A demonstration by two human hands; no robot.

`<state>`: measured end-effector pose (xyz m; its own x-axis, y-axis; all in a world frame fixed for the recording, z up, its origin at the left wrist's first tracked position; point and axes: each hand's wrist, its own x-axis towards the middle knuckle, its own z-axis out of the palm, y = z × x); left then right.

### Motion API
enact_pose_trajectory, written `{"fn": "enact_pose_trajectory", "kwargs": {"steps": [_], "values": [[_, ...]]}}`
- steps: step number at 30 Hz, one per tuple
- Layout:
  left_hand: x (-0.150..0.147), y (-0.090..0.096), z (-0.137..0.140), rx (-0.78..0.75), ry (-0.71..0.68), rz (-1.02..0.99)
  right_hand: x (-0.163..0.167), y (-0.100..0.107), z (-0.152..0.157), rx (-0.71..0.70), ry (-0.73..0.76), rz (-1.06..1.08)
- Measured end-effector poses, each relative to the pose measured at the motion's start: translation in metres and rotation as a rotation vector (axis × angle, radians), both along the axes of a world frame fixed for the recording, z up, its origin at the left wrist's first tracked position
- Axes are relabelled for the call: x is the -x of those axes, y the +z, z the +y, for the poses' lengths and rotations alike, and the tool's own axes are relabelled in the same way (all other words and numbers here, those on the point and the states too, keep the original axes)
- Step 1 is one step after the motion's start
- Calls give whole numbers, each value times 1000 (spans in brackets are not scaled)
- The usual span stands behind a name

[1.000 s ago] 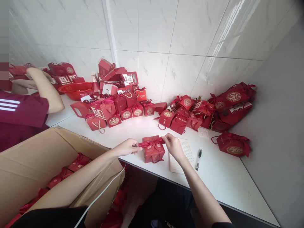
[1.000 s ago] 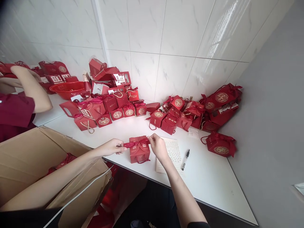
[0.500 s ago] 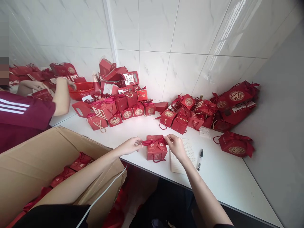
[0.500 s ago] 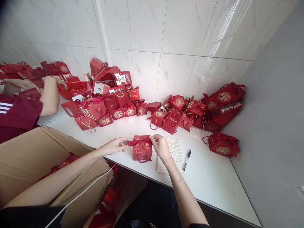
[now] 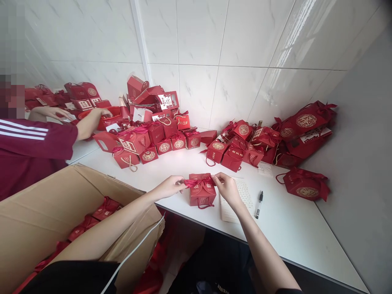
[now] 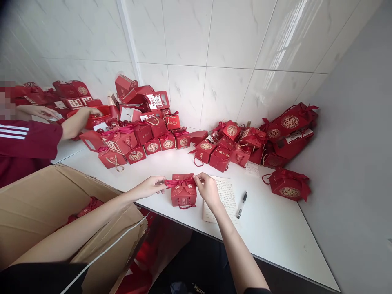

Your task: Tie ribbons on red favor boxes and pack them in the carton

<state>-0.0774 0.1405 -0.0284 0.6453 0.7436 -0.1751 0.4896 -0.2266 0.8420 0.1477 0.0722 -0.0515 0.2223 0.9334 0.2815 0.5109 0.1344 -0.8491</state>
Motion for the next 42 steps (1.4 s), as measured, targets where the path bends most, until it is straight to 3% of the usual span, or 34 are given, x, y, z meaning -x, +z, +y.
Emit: {"fn": "enact_pose_trajectory", "kwargs": {"steps": [5, 13, 22, 29, 34, 36, 40, 42], "values": [[1, -4, 2, 14, -26, 62, 0, -1, 1, -7, 0, 12], [0, -5, 0, 72, -74, -2, -1, 0, 0, 5, 6, 18], [5, -7, 3, 23, -148, 104, 0, -1, 5, -14, -42, -31], [9, -12, 4, 96, -151, 169, -6, -1, 10, -10, -136, -53], [12, -10, 3, 191, -250, 250, -16, -2, 14, 32, -182, -52], [13, -8, 1, 139, -260, 300, -19, -3, 12, 44, -188, -53], [10, 5, -6, -256, -42, 235, -16, 0, 0, 20, -243, -48], [2, 14, -11, -404, -2, 168, -9, 3, -5, 51, -167, -72]]}}
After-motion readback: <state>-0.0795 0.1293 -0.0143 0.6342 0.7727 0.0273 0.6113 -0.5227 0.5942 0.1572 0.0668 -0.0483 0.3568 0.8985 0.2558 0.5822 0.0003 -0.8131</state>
